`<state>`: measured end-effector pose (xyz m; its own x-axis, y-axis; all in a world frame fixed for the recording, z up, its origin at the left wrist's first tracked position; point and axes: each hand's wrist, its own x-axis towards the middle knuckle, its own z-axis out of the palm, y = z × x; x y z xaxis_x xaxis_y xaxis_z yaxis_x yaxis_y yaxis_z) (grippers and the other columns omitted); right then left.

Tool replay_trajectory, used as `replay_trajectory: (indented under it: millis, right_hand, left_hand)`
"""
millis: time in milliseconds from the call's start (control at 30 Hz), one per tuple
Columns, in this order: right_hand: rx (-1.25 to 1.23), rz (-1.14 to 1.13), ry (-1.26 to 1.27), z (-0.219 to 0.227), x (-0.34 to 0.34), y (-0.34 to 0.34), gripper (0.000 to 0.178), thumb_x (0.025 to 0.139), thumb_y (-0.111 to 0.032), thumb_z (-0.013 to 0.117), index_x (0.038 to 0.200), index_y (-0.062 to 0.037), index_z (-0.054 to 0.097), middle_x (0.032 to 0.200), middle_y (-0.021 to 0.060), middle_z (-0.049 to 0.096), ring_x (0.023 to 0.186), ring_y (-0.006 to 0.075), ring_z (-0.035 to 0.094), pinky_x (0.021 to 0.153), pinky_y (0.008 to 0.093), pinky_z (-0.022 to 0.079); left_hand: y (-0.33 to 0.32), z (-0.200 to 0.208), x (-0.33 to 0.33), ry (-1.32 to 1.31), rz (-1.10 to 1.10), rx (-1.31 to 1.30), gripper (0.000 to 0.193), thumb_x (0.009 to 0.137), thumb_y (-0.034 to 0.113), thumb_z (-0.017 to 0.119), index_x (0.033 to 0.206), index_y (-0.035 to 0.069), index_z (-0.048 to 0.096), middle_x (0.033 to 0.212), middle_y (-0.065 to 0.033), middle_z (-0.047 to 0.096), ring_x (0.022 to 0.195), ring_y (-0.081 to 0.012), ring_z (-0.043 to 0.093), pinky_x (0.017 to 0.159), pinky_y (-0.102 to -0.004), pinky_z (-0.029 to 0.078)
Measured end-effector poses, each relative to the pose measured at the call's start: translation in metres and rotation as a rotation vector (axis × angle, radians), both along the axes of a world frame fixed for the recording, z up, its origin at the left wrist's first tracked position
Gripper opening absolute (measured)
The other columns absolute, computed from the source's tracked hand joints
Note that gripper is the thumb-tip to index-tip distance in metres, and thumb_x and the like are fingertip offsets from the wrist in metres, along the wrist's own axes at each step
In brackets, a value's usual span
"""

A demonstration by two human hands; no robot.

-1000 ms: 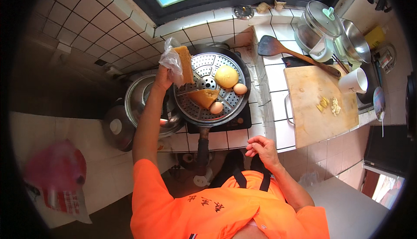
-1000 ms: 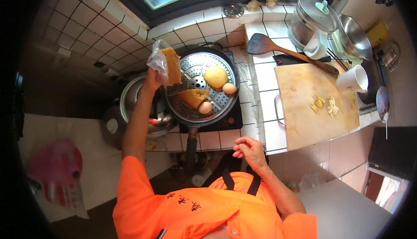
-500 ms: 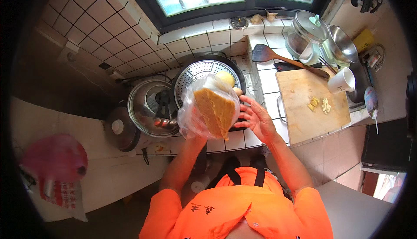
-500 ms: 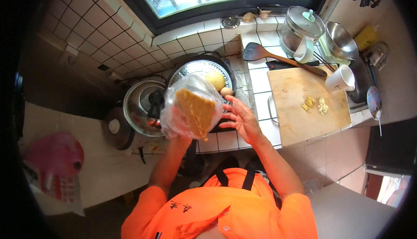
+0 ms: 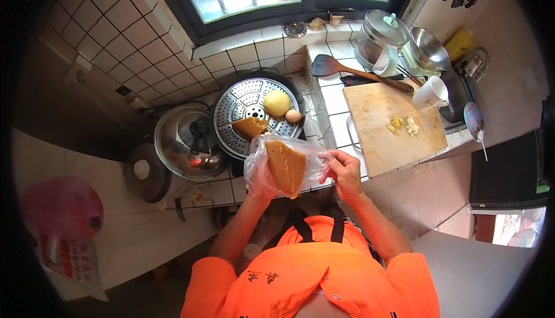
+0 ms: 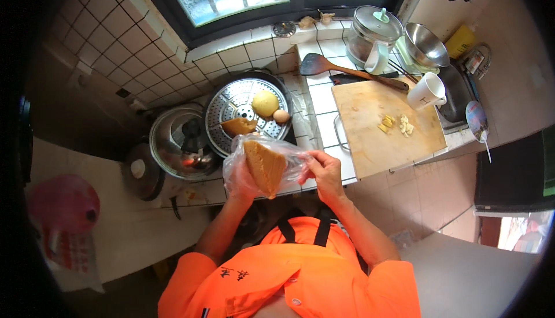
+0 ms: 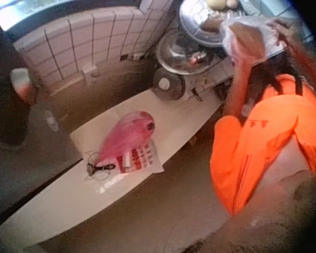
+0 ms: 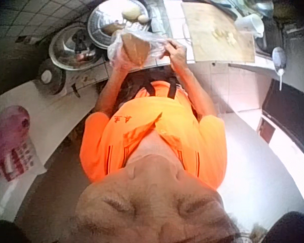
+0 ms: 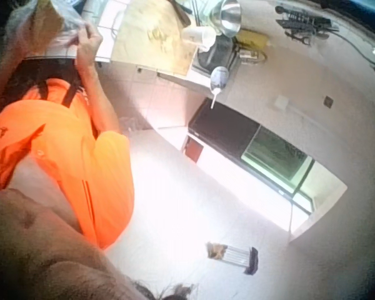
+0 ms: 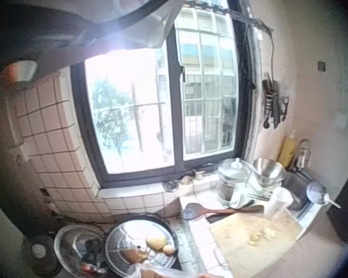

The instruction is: The person tears off a sheet of plastic wrap. They open a steamer pot containing bread and eggs, remove a piece of bread, tear it into smaller pieces, and place the pieces into a plastic bag. Finally, they place the bag into the steamer and close the lid.

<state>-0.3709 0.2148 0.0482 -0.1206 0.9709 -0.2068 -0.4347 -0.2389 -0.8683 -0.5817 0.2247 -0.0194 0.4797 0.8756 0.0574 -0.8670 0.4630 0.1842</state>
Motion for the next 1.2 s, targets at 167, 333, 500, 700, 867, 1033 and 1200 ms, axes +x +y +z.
replay_trajectory:
  millis: [167, 333, 500, 700, 867, 1033, 1200]
  right_hand:
    - [0.001, -0.046, 0.102, 0.036, 0.006, -0.025, 0.019, 0.091, -0.009, 0.053, 0.099, 0.0080, 0.060, 0.063, 0.0069, 0.056, 0.051, 0.0142, 0.055, 0.046, 0.0249, 0.047]
    - [0.050, -0.110, -0.007, 0.048, 0.024, -0.030, 0.019, 0.091, -0.009, 0.053, 0.100, 0.0060, 0.059, 0.062, 0.0053, 0.054, 0.049, 0.0115, 0.051, 0.044, 0.0225, 0.043]
    - [0.100, -0.157, -0.134, 0.052, 0.055, -0.030, 0.018, 0.092, -0.010, 0.053, 0.098, 0.0040, 0.061, 0.062, 0.0022, 0.054, 0.047, 0.0076, 0.048, 0.043, 0.0200, 0.040]
    - [0.147, -0.141, -0.151, 0.075, 0.121, 0.006, 0.018, 0.091, -0.011, 0.053, 0.095, 0.0033, 0.063, 0.061, 0.0010, 0.054, 0.047, 0.0066, 0.046, 0.044, 0.0197, 0.038]
    - [0.257, -0.064, -0.322, 0.082, 0.166, 0.061, 0.017, 0.089, -0.011, 0.054, 0.095, 0.0029, 0.063, 0.068, 0.0006, 0.057, 0.053, 0.0050, 0.048, 0.048, 0.0187, 0.038]
    - [0.256, -0.028, -0.253, 0.056, 0.201, 0.108, 0.018, 0.089, -0.011, 0.053, 0.089, 0.0030, 0.064, 0.060, 0.0009, 0.055, 0.044, 0.0062, 0.047, 0.041, 0.0197, 0.037]
    - [0.240, 0.044, -0.281, 0.046, 0.217, 0.125, 0.016, 0.087, -0.011, 0.056, 0.088, 0.0027, 0.064, 0.060, 0.0004, 0.056, 0.045, 0.0060, 0.048, 0.040, 0.0196, 0.037]
  left_hand:
    - [-0.009, -0.009, 0.020, 0.126, 0.018, -0.157, 0.052, 0.090, 0.041, 0.051, 0.131, 0.011, 0.043, 0.130, -0.0093, 0.049, 0.116, -0.0280, 0.048, 0.101, -0.0441, 0.037]
    - [-0.023, -0.001, 0.048, 0.068, -0.076, -0.126, 0.050, 0.090, 0.033, 0.052, 0.132, 0.008, 0.041, 0.131, -0.0082, 0.048, 0.120, -0.0259, 0.047, 0.103, -0.0427, 0.035]
    - [-0.033, 0.018, 0.074, 0.298, 0.003, 0.049, 0.050, 0.092, 0.033, 0.050, 0.133, 0.006, 0.040, 0.132, -0.0086, 0.048, 0.118, -0.0247, 0.048, 0.103, -0.0402, 0.036]
    - [-0.004, 0.029, 0.115, 0.429, -0.100, 0.041, 0.052, 0.092, 0.041, 0.044, 0.135, 0.011, 0.039, 0.127, -0.0080, 0.051, 0.114, -0.0267, 0.050, 0.090, -0.0535, 0.045]
    - [0.042, 0.069, 0.160, 0.481, -0.129, -0.066, 0.052, 0.091, 0.040, 0.041, 0.133, 0.010, 0.038, 0.125, -0.0144, 0.051, 0.108, -0.0335, 0.055, 0.087, -0.0572, 0.045]
    - [0.072, 0.073, 0.218, 0.759, -0.017, -0.045, 0.057, 0.088, 0.045, 0.050, 0.127, 0.004, 0.043, 0.117, -0.0157, 0.054, 0.098, -0.0303, 0.060, 0.072, -0.0444, 0.055]
    - [0.091, 0.050, 0.248, 1.230, 0.146, 0.012, 0.029, 0.077, 0.018, 0.071, 0.098, 0.001, 0.060, 0.083, -0.0055, 0.063, 0.065, -0.0114, 0.058, 0.047, -0.0232, 0.047]
